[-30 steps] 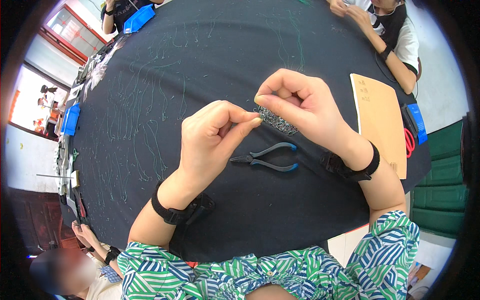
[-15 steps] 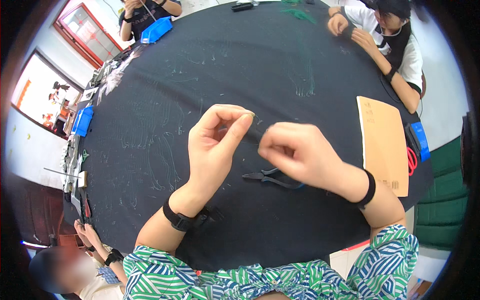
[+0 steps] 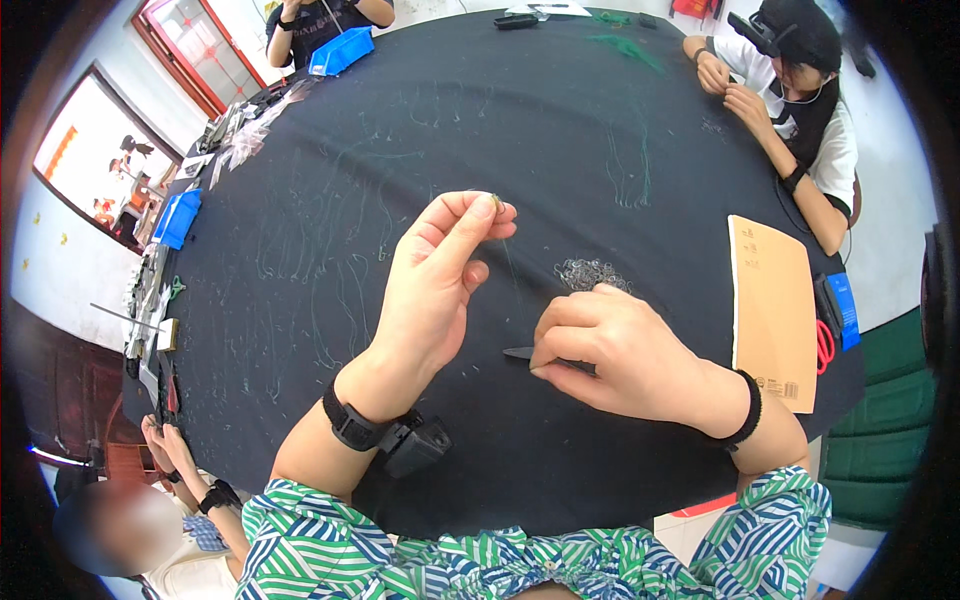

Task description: Assembling small fishing tackle components like beads and wire at a workshop table.

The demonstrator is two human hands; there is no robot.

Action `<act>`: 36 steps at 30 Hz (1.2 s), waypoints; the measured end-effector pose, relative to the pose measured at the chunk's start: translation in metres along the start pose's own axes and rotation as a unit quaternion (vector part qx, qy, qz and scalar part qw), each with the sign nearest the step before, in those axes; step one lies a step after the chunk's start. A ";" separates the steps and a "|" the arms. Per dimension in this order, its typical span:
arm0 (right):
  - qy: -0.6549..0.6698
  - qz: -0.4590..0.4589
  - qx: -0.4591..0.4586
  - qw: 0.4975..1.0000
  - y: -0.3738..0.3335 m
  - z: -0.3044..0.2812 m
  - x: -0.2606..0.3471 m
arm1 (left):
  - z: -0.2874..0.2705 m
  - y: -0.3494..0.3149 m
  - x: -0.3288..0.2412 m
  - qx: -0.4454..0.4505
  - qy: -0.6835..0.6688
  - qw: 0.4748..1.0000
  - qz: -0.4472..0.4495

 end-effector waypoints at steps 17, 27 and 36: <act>-0.161 0.097 0.216 0.958 -0.024 -0.004 -0.016 | 0.003 0.003 -0.001 0.078 0.144 0.981 0.102; -0.142 0.026 0.201 0.969 -0.021 0.013 -0.011 | 0.004 0.005 0.003 0.082 0.146 0.982 0.089; -0.125 0.103 0.002 0.987 -0.003 -0.041 -0.009 | 0.002 0.001 -0.003 0.077 0.198 0.965 0.156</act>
Point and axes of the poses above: each hand's wrist, its own y-axis towards the middle knuckle, its own z-axis out of the palm, x = y × z, the point moved 4 cm from there along y, towards the middle knuckle, and after that the axes turned 12 degrees about -y, right-handed, at the moved point
